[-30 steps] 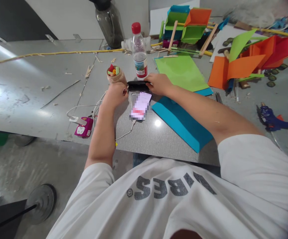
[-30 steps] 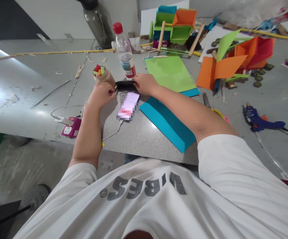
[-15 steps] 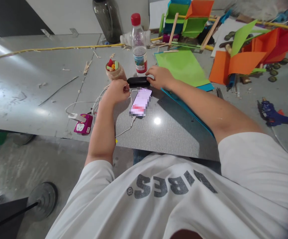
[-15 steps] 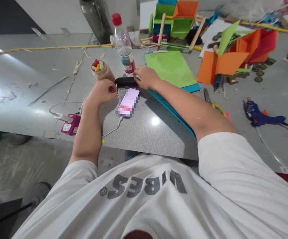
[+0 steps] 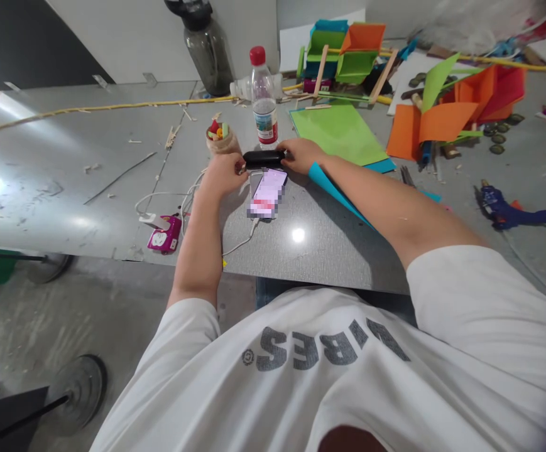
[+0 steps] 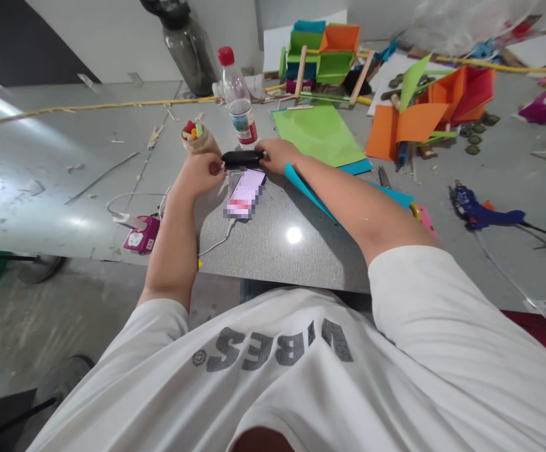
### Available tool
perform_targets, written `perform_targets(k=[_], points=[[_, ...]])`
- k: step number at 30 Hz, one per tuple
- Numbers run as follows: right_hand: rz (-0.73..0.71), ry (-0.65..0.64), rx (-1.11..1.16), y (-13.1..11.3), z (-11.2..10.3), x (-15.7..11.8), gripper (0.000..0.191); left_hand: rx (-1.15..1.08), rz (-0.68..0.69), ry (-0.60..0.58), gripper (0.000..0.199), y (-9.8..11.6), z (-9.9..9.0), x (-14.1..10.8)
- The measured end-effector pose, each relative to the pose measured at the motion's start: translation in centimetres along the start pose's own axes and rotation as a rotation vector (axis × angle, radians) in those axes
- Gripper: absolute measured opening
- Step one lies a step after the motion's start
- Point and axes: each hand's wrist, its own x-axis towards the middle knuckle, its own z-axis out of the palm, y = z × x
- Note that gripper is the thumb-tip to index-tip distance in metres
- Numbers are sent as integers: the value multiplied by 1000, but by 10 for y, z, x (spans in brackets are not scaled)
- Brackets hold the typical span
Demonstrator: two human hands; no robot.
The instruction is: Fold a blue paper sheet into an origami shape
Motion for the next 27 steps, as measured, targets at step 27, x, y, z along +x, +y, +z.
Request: perform_targets(k=[27], points=[[15, -30, -15, 0, -6, 8, 58, -149, -96, -62, 11, 11, 19, 6]])
